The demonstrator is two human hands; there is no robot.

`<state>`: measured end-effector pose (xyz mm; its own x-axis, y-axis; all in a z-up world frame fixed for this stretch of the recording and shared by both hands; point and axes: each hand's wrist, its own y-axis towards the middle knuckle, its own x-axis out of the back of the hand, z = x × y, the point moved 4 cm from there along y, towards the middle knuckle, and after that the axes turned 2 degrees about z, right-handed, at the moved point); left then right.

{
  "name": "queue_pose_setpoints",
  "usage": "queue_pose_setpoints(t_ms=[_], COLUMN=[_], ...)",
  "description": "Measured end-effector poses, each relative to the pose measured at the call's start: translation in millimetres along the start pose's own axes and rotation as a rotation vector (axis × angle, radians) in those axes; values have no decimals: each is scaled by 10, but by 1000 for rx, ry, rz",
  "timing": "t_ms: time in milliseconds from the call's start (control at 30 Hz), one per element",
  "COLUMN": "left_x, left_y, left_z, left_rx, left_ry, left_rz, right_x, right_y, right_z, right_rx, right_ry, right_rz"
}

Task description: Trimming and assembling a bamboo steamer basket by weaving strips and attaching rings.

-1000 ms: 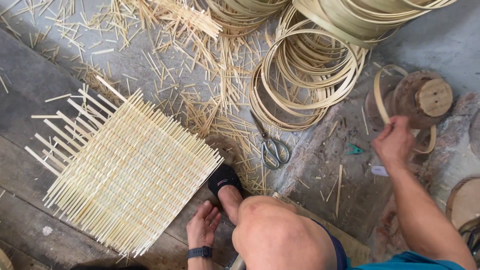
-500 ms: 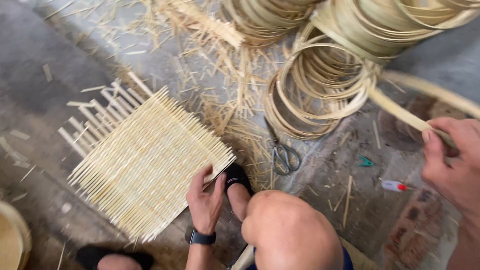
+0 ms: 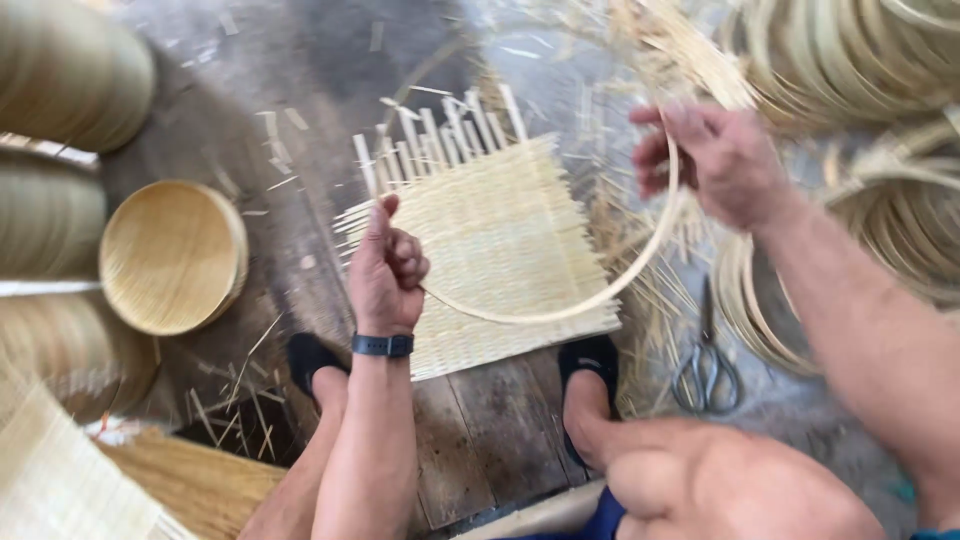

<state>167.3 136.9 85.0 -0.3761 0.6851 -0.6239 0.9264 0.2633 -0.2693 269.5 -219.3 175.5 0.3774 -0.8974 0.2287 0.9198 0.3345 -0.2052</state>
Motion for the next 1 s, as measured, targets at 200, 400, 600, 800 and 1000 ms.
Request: queue_pose_setpoints(t_ms=[200, 400, 600, 800, 1000], left_x=[521, 777, 723, 636, 689], left_y=[92, 140, 15, -51, 12], left_z=[80, 211, 296, 259, 177], left_rx=[263, 249, 217, 150, 309], left_ry=[-255, -293, -459, -507, -156], left_rz=[-171, -46, -56, -94, -121], right_x=[-467, -645, -594, -684, -770], right_y=[376, 381, 374, 209, 106], right_z=[-856, -663, -664, -577, -1130], right_rx=[-149, -108, -57, -144, -246], right_ry=[777, 661, 376, 586, 788], right_rz=[76, 11, 146, -31, -6])
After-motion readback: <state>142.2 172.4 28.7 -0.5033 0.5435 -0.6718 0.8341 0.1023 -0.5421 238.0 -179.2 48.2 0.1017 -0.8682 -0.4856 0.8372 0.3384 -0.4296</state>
